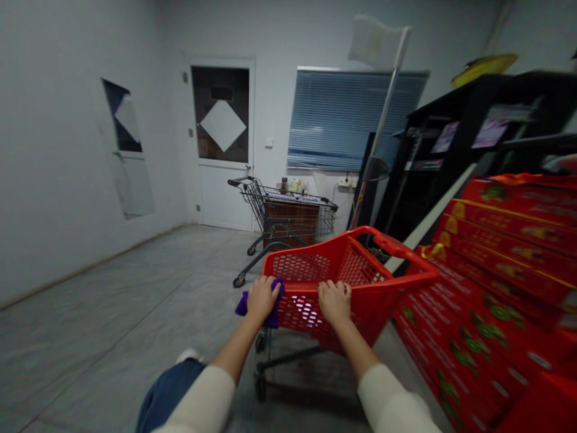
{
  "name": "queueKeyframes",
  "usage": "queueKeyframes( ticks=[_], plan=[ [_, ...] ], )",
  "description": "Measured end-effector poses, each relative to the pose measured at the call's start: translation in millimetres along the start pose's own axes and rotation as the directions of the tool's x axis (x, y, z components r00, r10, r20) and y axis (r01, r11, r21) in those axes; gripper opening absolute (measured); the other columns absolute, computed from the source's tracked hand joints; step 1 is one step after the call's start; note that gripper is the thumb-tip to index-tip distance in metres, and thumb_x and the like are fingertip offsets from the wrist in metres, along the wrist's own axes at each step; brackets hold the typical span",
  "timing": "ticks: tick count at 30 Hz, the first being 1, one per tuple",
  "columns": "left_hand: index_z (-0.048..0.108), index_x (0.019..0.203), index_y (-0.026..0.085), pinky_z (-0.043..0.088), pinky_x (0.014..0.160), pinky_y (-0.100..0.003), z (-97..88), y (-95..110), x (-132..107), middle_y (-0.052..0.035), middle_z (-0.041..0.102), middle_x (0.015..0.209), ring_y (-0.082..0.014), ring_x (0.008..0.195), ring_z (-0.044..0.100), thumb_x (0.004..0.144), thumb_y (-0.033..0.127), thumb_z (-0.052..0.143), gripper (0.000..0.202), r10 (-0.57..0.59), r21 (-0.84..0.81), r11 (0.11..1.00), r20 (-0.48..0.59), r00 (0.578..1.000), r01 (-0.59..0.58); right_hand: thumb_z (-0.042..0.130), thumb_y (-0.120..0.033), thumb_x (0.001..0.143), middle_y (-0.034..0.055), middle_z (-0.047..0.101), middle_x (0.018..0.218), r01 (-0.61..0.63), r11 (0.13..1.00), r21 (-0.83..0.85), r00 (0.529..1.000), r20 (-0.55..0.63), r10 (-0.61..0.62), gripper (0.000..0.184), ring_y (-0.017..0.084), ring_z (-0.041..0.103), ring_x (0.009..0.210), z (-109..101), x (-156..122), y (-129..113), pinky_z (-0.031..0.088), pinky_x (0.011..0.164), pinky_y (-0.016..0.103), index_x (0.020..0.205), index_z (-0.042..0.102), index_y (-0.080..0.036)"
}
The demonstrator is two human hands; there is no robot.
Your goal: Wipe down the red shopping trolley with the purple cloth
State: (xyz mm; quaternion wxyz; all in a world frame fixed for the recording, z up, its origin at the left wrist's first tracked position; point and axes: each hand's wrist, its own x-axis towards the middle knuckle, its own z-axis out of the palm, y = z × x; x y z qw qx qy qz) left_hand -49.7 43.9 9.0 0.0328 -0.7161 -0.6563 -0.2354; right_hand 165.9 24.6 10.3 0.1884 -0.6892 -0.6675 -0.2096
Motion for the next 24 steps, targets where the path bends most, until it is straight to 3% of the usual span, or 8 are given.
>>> queueKeyframes(
  ticks=[3, 9, 11, 14, 20, 22, 24],
  plan=[
    [0.063, 0.11, 0.021, 0.04, 0.084, -0.035, 0.0, 4, 0, -0.0091, 0.064, 0.111, -0.024, 0.103, 0.056, 0.098, 0.042, 0.039, 0.034, -0.022, 0.023, 0.999, -0.008, 1.0, 0.023, 0.036, -0.031, 0.099, 0.0068, 0.068, 0.102, -0.021, 1.0, 0.013, 1.0, -0.004, 0.021, 0.034, 0.024, 0.051, 0.1, 1, 0, -3, 0.02, 0.101, 0.044, 0.095, 0.069, -0.023],
    [0.064, 0.108, 0.02, 0.038, 0.084, -0.038, 5.7, 64, -2, -0.0114, 0.064, 0.107, -0.0266, 0.102, 0.055, 0.097, 0.042, 0.041, 0.034, 0.046, 0.02, 0.999, -0.031, 0.998, -0.045, 0.035, -0.031, 0.099, 0.0065, 0.068, 0.102, -0.022, 1.0, 0.004, 1.0, -0.015, 0.022, 0.034, 0.025, 0.05, 0.1, 0, -3, -2, 0.02, 0.1, 0.044, 0.095, 0.068, -0.023],
    [0.064, 0.108, 0.021, 0.038, 0.084, -0.038, 6.8, 74, -3, -0.0109, 0.063, 0.107, -0.026, 0.102, 0.054, 0.097, 0.042, 0.041, 0.033, 0.082, 0.006, 0.997, -0.037, 0.996, -0.082, 0.035, -0.031, 0.099, 0.0067, 0.068, 0.101, -0.017, 1.0, -0.002, 1.0, -0.019, 0.017, 0.034, 0.025, 0.05, 0.101, -1, -4, 0, 0.02, 0.1, 0.044, 0.095, 0.068, -0.024],
    [0.063, 0.109, 0.023, 0.039, 0.084, -0.036, 6.5, 65, -3, -0.0093, 0.063, 0.108, -0.0241, 0.101, 0.055, 0.097, 0.044, 0.041, 0.033, 0.122, -0.006, 0.992, -0.029, 0.992, -0.123, 0.034, -0.031, 0.1, 0.0056, 0.068, 0.1, -0.001, 1.0, -0.004, 1.0, -0.022, 0.001, 0.034, 0.024, 0.05, 0.1, -1, -6, 2, 0.021, 0.1, 0.043, 0.095, 0.068, -0.024],
    [0.063, 0.11, 0.022, 0.04, 0.082, -0.033, 1.0, 7, 0, -0.0076, 0.065, 0.106, -0.0225, 0.099, 0.058, 0.098, 0.043, 0.039, 0.034, 0.042, 0.015, 0.999, -0.005, 0.999, -0.042, 0.035, -0.03, 0.099, 0.0056, 0.067, 0.1, -0.016, 1.0, 0.016, 0.999, -0.034, 0.016, 0.033, 0.023, 0.05, 0.099, 1, -7, -1, 0.02, 0.1, 0.043, 0.094, 0.068, -0.024],
    [0.063, 0.109, 0.021, 0.04, 0.082, -0.033, 0.0, 4, 0, -0.0079, 0.065, 0.106, -0.0226, 0.098, 0.058, 0.098, 0.042, 0.039, 0.034, 0.025, 0.03, 0.999, -0.008, 1.0, -0.025, 0.035, -0.03, 0.099, 0.006, 0.067, 0.099, -0.025, 0.999, 0.025, 0.999, -0.045, 0.026, 0.034, 0.024, 0.05, 0.1, 1, -7, -4, 0.02, 0.1, 0.043, 0.093, 0.068, -0.024],
    [0.064, 0.109, 0.021, 0.04, 0.082, -0.034, 0.9, 14, 0, -0.0088, 0.065, 0.105, -0.0231, 0.098, 0.058, 0.097, 0.042, 0.04, 0.034, 0.017, 0.048, 0.999, -0.024, 1.0, -0.016, 0.035, -0.03, 0.099, 0.006, 0.067, 0.098, -0.035, 0.999, 0.03, 0.998, -0.054, 0.037, 0.034, 0.024, 0.05, 0.099, 2, -8, -6, 0.02, 0.101, 0.043, 0.092, 0.068, -0.023]
  ],
)
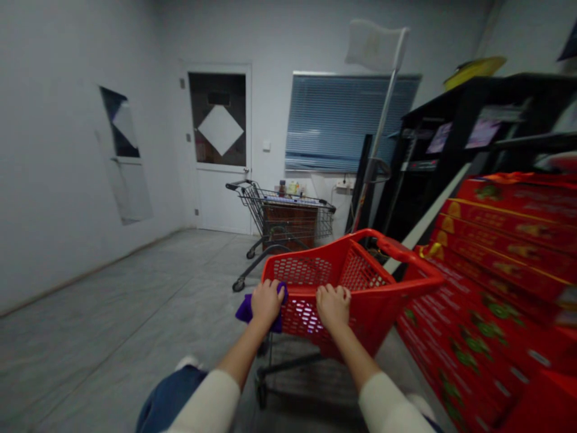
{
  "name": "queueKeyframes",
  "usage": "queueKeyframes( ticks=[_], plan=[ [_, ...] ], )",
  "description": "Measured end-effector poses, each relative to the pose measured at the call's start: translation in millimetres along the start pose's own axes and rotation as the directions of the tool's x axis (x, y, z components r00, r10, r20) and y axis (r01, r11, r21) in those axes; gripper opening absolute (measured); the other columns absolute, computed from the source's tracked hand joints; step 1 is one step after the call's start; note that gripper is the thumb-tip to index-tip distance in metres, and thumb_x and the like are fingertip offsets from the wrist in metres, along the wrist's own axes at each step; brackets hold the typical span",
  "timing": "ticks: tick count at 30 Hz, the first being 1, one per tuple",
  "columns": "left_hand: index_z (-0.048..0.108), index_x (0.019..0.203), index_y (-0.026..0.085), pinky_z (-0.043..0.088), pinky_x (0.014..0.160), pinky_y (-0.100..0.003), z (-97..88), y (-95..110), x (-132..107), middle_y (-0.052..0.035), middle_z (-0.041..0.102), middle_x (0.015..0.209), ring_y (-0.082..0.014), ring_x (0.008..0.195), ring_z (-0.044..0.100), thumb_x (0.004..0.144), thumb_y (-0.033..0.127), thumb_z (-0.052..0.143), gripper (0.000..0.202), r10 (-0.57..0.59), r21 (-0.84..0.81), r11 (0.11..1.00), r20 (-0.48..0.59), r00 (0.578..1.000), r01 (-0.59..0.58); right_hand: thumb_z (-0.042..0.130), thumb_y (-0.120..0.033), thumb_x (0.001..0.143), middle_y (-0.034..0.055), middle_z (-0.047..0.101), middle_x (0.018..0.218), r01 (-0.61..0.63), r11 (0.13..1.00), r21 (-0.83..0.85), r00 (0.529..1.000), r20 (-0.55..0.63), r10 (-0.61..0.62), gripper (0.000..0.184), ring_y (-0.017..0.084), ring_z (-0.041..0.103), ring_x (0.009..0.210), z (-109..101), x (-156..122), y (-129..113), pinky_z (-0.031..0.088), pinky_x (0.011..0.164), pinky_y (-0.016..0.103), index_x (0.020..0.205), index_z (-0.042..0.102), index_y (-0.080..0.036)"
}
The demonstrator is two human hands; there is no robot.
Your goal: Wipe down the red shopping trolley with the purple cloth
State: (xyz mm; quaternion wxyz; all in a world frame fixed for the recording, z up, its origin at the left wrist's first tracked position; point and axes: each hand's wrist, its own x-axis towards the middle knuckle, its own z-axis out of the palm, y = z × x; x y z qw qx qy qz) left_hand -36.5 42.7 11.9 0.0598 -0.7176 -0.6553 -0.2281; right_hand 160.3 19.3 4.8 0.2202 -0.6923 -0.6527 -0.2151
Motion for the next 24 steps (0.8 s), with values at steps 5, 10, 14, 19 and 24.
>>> queueKeyframes(
  ticks=[5, 10, 14, 19, 24],
  plan=[
    [0.065, 0.105, 0.021, 0.04, 0.082, -0.036, 6.4, 51, -2, -0.0096, 0.064, 0.103, -0.0248, 0.099, 0.056, 0.096, 0.041, 0.043, 0.032, 0.087, -0.021, 0.996, -0.04, 0.995, -0.088, 0.035, -0.029, 0.099, 0.0065, 0.068, 0.098, -0.015, 1.0, -0.007, 1.0, -0.004, 0.015, 0.034, 0.024, 0.05, 0.1, -3, -2, -1, 0.021, 0.101, 0.044, 0.091, 0.068, -0.023],
    [0.065, 0.107, 0.022, 0.04, 0.082, -0.035, 9.7, 60, -3, -0.0094, 0.064, 0.104, -0.0239, 0.097, 0.057, 0.096, 0.042, 0.042, 0.032, 0.162, -0.046, 0.985, -0.052, 0.985, -0.165, 0.036, -0.029, 0.099, 0.0058, 0.068, 0.099, 0.003, 1.0, -0.001, 1.0, 0.011, -0.003, 0.032, 0.025, 0.05, 0.101, -9, -5, -2, 0.021, 0.1, 0.043, 0.092, 0.067, -0.024],
    [0.064, 0.108, 0.022, 0.041, 0.082, -0.034, 3.5, 24, 4, -0.0085, 0.065, 0.104, -0.023, 0.095, 0.06, 0.097, 0.045, 0.04, 0.035, 0.153, -0.003, 0.988, 0.001, 0.988, -0.153, 0.036, -0.03, 0.099, 0.0061, 0.068, 0.098, -0.014, 1.0, 0.019, 0.999, 0.04, 0.014, 0.033, 0.025, 0.049, 0.1, -15, -5, -8, 0.021, 0.1, 0.043, 0.091, 0.068, -0.024],
    [0.064, 0.109, 0.021, 0.043, 0.082, -0.033, -8.2, -5, 15, -0.0085, 0.068, 0.102, -0.023, 0.094, 0.063, 0.097, 0.044, 0.039, 0.036, 0.122, 0.044, 0.991, 0.102, 0.987, -0.127, 0.035, -0.029, 0.099, 0.0056, 0.068, 0.1, -0.033, 0.999, 0.043, 0.999, 0.032, 0.032, 0.035, 0.024, 0.049, 0.1, -17, -6, -18, 0.021, 0.101, 0.043, 0.092, 0.068, -0.024],
    [0.064, 0.111, 0.022, 0.042, 0.083, -0.035, -9.2, 17, 12, -0.01, 0.066, 0.107, -0.024, 0.096, 0.062, 0.096, 0.045, 0.04, 0.037, 0.094, 0.088, 0.991, 0.089, 0.992, -0.102, 0.036, -0.029, 0.099, 0.0055, 0.068, 0.101, -0.056, 0.997, 0.055, 0.998, 0.035, 0.055, 0.034, 0.024, 0.049, 0.101, -13, -5, -29, 0.02, 0.101, 0.043, 0.094, 0.069, -0.024]
  ],
)
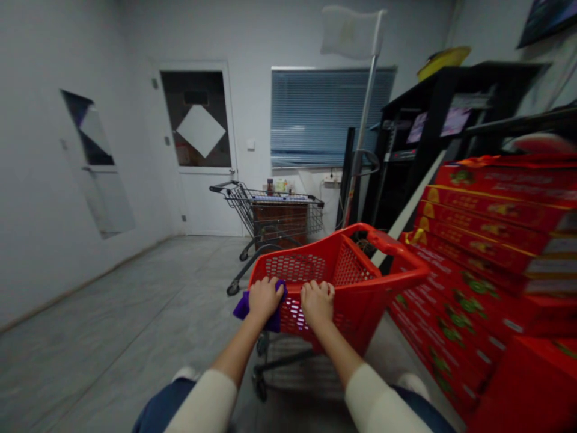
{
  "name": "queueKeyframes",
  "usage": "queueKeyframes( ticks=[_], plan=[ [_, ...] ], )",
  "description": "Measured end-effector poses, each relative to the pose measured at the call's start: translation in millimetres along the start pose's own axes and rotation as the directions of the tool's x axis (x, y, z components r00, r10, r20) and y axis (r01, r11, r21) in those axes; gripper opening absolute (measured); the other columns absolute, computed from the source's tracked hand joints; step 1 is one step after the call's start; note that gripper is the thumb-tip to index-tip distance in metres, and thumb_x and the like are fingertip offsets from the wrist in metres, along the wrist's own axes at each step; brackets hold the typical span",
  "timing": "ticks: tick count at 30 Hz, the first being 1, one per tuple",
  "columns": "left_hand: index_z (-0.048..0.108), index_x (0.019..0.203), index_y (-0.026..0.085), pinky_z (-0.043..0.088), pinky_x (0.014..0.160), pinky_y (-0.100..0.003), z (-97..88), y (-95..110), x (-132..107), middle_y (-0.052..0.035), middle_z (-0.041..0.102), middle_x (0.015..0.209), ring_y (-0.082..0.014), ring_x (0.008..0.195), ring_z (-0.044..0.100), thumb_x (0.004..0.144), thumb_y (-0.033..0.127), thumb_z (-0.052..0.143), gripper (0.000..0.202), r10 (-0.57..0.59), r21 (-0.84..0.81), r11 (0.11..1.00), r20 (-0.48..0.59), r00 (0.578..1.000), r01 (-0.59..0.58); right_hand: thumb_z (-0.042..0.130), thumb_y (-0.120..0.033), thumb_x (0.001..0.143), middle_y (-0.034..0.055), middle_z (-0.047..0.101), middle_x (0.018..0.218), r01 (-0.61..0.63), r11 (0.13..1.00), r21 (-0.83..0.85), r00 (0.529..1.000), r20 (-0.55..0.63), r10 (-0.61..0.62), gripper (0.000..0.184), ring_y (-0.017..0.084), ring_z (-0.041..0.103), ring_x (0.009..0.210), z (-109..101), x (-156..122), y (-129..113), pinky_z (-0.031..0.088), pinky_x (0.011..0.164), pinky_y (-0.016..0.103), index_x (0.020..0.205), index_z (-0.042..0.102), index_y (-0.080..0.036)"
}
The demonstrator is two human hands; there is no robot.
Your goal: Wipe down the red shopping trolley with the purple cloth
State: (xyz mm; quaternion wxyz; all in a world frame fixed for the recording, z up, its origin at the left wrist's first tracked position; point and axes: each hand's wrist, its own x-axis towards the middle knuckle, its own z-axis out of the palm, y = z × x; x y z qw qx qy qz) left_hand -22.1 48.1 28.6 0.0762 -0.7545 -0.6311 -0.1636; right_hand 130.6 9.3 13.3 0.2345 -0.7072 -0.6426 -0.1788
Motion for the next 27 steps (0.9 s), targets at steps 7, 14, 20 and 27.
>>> queueKeyframes(
  ticks=[7, 14, 20, 27],
  plan=[
    [0.061, 0.115, 0.024, 0.042, 0.084, -0.033, 2.2, 2, 3, -0.0085, 0.065, 0.11, -0.0223, 0.099, 0.061, 0.098, 0.047, 0.036, 0.039, 0.071, -0.036, 0.997, 0.019, 0.997, -0.07, 0.042, -0.032, 0.098, 0.0056, 0.067, 0.113, 0.108, 0.994, -0.007, 0.994, 0.027, -0.108, 0.031, 0.023, 0.051, 0.106, -16, 7, 16, 0.022, 0.101, 0.039, 0.116, 0.065, -0.026],
    [0.062, 0.113, 0.022, 0.042, 0.084, -0.032, 2.7, -27, 5, -0.0084, 0.066, 0.108, -0.0221, 0.099, 0.061, 0.098, 0.043, 0.037, 0.037, -0.009, -0.046, 0.999, 0.013, 1.0, 0.009, 0.04, -0.035, 0.098, 0.0092, 0.07, 0.098, 0.046, 0.984, -0.174, 0.998, -0.027, -0.051, 0.035, 0.026, 0.053, 0.101, -38, 11, 71, 0.022, 0.098, 0.043, 0.092, 0.072, -0.022],
    [0.065, 0.112, 0.023, 0.041, 0.08, -0.036, 0.1, 17, 0, -0.0099, 0.065, 0.107, -0.0263, 0.097, 0.06, 0.096, 0.049, 0.038, 0.041, -0.085, -0.068, 0.994, -0.016, 0.996, 0.084, 0.043, -0.03, 0.097, 0.0054, 0.071, 0.096, 0.065, 0.983, -0.171, 0.995, -0.061, -0.076, 0.031, 0.024, 0.053, 0.098, -34, 11, 72, 0.021, 0.095, 0.043, 0.086, 0.071, -0.024],
    [0.063, 0.114, 0.026, 0.04, 0.082, -0.035, 5.1, 77, -3, -0.0087, 0.062, 0.106, -0.0244, 0.098, 0.057, 0.097, 0.05, 0.038, 0.039, 0.08, -0.149, 0.984, -0.107, 0.991, -0.095, 0.044, -0.031, 0.097, 0.0037, 0.069, 0.094, 0.1, 0.983, -0.153, 0.988, -0.099, -0.116, 0.028, 0.022, 0.05, 0.096, -33, 9, 73, 0.02, 0.094, 0.042, 0.088, 0.071, -0.025]
  ],
)
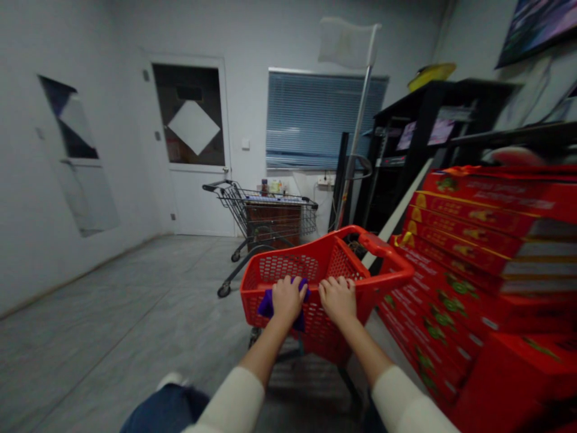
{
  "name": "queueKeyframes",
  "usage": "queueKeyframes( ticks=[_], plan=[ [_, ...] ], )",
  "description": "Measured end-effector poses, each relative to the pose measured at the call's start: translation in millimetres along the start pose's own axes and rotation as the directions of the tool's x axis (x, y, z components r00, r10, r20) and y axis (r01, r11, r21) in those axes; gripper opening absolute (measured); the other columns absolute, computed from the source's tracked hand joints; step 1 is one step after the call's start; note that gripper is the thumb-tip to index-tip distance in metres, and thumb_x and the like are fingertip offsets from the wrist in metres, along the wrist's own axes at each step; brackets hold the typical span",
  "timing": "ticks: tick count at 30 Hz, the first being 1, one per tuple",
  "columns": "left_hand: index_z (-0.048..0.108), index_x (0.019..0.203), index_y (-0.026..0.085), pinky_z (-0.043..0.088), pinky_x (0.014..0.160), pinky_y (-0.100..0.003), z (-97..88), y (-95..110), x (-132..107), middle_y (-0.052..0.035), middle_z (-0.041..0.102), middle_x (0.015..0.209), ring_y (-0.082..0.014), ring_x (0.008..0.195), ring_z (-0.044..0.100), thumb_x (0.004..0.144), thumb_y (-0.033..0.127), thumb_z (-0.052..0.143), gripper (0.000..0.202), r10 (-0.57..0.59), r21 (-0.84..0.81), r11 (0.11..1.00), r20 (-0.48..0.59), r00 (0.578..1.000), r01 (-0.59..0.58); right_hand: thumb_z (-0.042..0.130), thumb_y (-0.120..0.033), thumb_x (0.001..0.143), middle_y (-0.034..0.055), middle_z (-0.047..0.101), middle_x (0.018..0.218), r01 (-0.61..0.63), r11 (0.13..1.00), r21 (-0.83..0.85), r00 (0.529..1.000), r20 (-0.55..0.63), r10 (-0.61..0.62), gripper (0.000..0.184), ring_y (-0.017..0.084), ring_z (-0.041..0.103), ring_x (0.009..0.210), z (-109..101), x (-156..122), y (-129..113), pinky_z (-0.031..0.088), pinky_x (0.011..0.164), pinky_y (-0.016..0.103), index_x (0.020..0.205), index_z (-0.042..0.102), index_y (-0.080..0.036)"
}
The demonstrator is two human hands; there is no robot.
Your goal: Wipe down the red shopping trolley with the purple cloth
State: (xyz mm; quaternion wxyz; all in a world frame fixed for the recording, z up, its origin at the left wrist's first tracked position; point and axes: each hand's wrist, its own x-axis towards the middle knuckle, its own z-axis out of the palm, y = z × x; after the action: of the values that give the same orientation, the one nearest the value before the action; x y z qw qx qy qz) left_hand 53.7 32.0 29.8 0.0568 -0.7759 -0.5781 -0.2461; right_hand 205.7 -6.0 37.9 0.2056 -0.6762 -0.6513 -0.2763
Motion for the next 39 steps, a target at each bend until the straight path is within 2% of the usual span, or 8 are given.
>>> queueKeyframes(
  ticks=[5, 11, 14, 22, 25, 32, 35, 39],
  plan=[
    [0.06, 0.119, 0.028, 0.04, 0.085, -0.033, 4.1, -37, -5, -0.0066, 0.061, 0.109, -0.0216, 0.1, 0.056, 0.097, 0.047, 0.04, 0.035, 0.061, -0.004, 0.998, -0.029, 0.998, -0.061, 0.046, -0.031, 0.097, 0.0021, 0.069, 0.094, 0.025, 0.999, 0.048, 0.999, -0.023, -0.024, 0.025, 0.021, 0.049, 0.098, 4, -3, -3, 0.02, 0.093, 0.04, 0.092, 0.069, -0.027],
    [0.059, 0.123, 0.025, 0.041, 0.085, -0.032, -5.5, -92, -3, -0.0078, 0.06, 0.111, -0.0214, 0.098, 0.057, 0.098, 0.047, 0.036, 0.04, -0.081, 0.07, 0.994, -0.042, 0.996, 0.083, 0.049, -0.032, 0.096, 0.0012, 0.068, 0.095, 0.017, 0.995, 0.1, 0.998, -0.066, -0.01, 0.02, 0.021, 0.047, 0.101, 11, -5, -16, 0.019, 0.094, 0.04, 0.092, 0.068, -0.028],
    [0.062, 0.117, 0.025, 0.041, 0.082, -0.033, -8.8, -81, 1, -0.0081, 0.061, 0.107, -0.0223, 0.095, 0.057, 0.098, 0.047, 0.037, 0.038, -0.118, 0.101, 0.988, -0.015, 0.993, 0.119, 0.049, -0.033, 0.095, 0.0015, 0.067, 0.093, 0.006, 0.995, 0.098, 0.997, -0.073, 0.001, 0.02, 0.021, 0.047, 0.097, 12, -6, -22, 0.019, 0.093, 0.04, 0.093, 0.069, -0.028],
    [0.059, 0.117, 0.026, 0.04, 0.084, -0.034, -0.9, 10, 1, -0.008, 0.06, 0.109, -0.0226, 0.1, 0.056, 0.099, 0.046, 0.035, 0.036, 0.031, -0.002, 1.0, -0.01, 0.999, -0.031, 0.045, -0.031, 0.097, 0.0033, 0.067, 0.092, 0.01, 0.998, 0.069, 0.998, -0.063, -0.006, 0.024, 0.021, 0.047, 0.094, 7, -7, -21, 0.019, 0.091, 0.04, 0.09, 0.068, -0.026],
    [0.059, 0.117, 0.026, 0.041, 0.084, -0.034, -1.8, -1, 3, -0.0078, 0.061, 0.108, -0.0225, 0.099, 0.057, 0.099, 0.048, 0.034, 0.037, 0.059, -0.005, 0.998, 0.03, 0.998, -0.058, 0.042, -0.031, 0.098, 0.0033, 0.066, 0.091, 0.03, 0.998, 0.059, 0.998, -0.049, -0.027, 0.027, 0.021, 0.047, 0.094, 5, -8, -18, 0.019, 0.091, 0.039, 0.09, 0.067, -0.026],
    [0.059, 0.118, 0.026, 0.041, 0.085, -0.034, -13.1, -67, 7, -0.0087, 0.06, 0.111, -0.0229, 0.1, 0.058, 0.098, 0.048, 0.037, 0.037, 0.037, 0.078, 0.996, 0.099, 0.994, -0.044, 0.043, -0.03, 0.097, 0.003, 0.065, 0.089, 0.016, 0.994, 0.106, 0.999, -0.044, -0.012, 0.026, 0.02, 0.045, 0.094, 5, -7, -21, 0.017, 0.091, 0.039, 0.086, 0.067, -0.025],
    [0.06, 0.116, 0.025, 0.042, 0.083, -0.035, -14.3, -61, 6, -0.0094, 0.061, 0.109, -0.0238, 0.098, 0.059, 0.097, 0.048, 0.037, 0.037, -0.002, 0.105, 0.994, 0.09, 0.996, -0.008, 0.043, -0.03, 0.097, 0.0024, 0.066, 0.089, 0.014, 0.993, 0.119, 0.999, -0.051, -0.008, 0.026, 0.02, 0.045, 0.094, 6, -8, -25, 0.018, 0.091, 0.039, 0.085, 0.066, -0.025],
    [0.06, 0.116, 0.026, 0.042, 0.083, -0.034, -9.2, -30, 4, -0.0089, 0.061, 0.109, -0.0231, 0.098, 0.058, 0.097, 0.048, 0.037, 0.037, 0.015, 0.066, 0.998, 0.068, 0.998, -0.019, 0.041, -0.03, 0.098, 0.0026, 0.066, 0.09, 0.012, 0.994, 0.11, 0.999, -0.044, -0.007, 0.029, 0.02, 0.046, 0.095, 7, -7, -28, 0.018, 0.092, 0.04, 0.086, 0.066, -0.025]
  ],
)
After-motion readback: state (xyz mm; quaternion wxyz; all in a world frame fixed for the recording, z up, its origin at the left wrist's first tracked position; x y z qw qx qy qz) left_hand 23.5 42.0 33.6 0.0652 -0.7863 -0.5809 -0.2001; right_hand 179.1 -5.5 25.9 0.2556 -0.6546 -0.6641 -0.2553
